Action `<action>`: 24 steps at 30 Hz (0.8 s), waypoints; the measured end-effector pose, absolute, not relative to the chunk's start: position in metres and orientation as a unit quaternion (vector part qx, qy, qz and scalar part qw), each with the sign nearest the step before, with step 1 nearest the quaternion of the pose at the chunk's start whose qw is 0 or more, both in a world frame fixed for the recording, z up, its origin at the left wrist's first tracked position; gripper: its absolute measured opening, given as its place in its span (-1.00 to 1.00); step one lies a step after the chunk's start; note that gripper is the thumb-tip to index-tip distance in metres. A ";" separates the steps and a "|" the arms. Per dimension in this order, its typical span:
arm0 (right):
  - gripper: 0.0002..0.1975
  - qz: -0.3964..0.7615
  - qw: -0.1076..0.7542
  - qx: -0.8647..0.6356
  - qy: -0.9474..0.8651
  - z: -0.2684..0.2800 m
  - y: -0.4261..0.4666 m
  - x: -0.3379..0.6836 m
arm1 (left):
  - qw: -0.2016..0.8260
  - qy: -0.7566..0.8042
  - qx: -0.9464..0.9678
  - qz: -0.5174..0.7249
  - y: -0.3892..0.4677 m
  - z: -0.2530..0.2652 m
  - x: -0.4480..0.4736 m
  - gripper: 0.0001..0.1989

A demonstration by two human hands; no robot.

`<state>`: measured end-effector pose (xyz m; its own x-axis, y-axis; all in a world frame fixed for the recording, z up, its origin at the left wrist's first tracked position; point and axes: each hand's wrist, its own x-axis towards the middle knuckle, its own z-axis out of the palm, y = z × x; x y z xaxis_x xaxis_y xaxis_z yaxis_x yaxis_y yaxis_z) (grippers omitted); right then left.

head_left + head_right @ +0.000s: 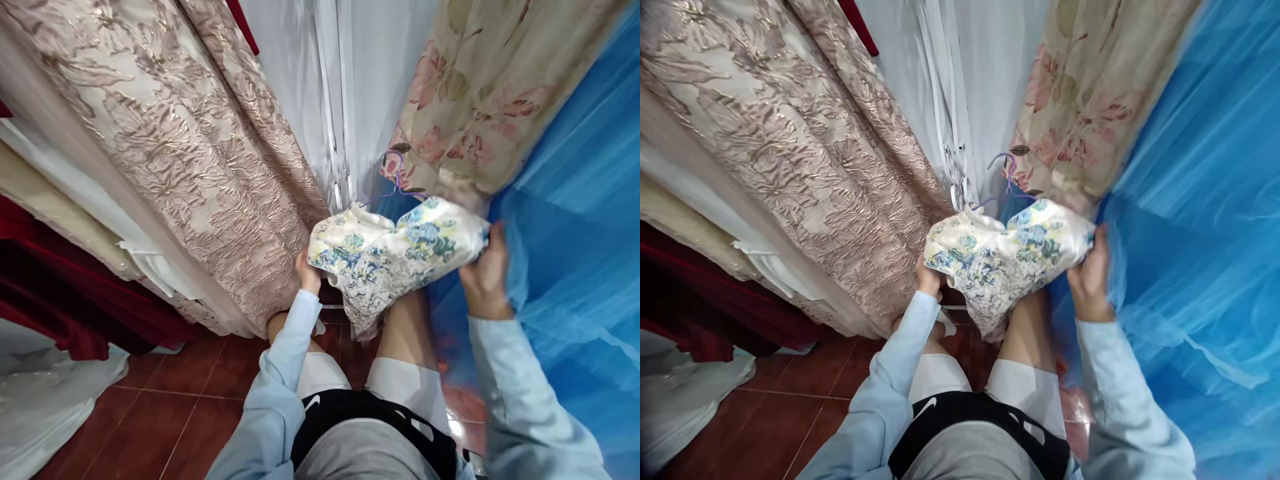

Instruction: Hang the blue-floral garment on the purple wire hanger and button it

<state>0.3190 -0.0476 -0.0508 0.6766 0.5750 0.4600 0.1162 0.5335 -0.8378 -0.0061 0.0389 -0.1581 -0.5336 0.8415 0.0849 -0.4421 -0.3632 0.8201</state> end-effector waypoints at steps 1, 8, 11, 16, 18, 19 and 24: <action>-0.51 0.159 0.807 -0.454 -0.342 -0.057 -0.064 0.309 | 0.372 0.400 0.241 0.802 0.026 -0.157 -0.006 -0.73; -0.66 0.072 0.713 -0.366 -0.593 -0.109 -0.196 0.173 | 0.497 0.272 0.523 0.637 -0.107 -0.081 0.021 -0.46; -0.75 0.140 0.597 -0.169 -0.771 -0.110 -0.214 0.137 | 0.588 0.281 0.542 0.531 -0.142 -0.040 0.011 -0.45; -0.40 0.237 0.463 -0.146 -0.841 -0.105 -0.208 0.147 | 0.695 0.241 0.525 0.429 -0.138 -0.005 -0.037 -0.43; -0.41 0.260 0.481 -0.203 -0.812 -0.112 -0.205 0.164 | 0.720 0.237 0.508 0.409 -0.112 0.005 -0.056 -0.40; -0.44 0.265 0.498 -0.244 -0.789 -0.117 -0.203 0.173 | 0.731 0.239 0.500 0.398 -0.095 0.009 -0.063 -0.37; -0.56 0.256 0.553 -0.407 -0.681 -0.152 -0.202 0.202 | 0.763 0.246 0.444 0.401 0.012 0.025 -0.067 -0.30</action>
<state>0.2022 -0.2024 -0.1520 -0.0584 0.8371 0.5439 0.2701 0.5378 -0.7986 -0.0666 0.0118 0.0245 0.5578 0.8297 -0.0203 -0.3925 0.2853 0.8744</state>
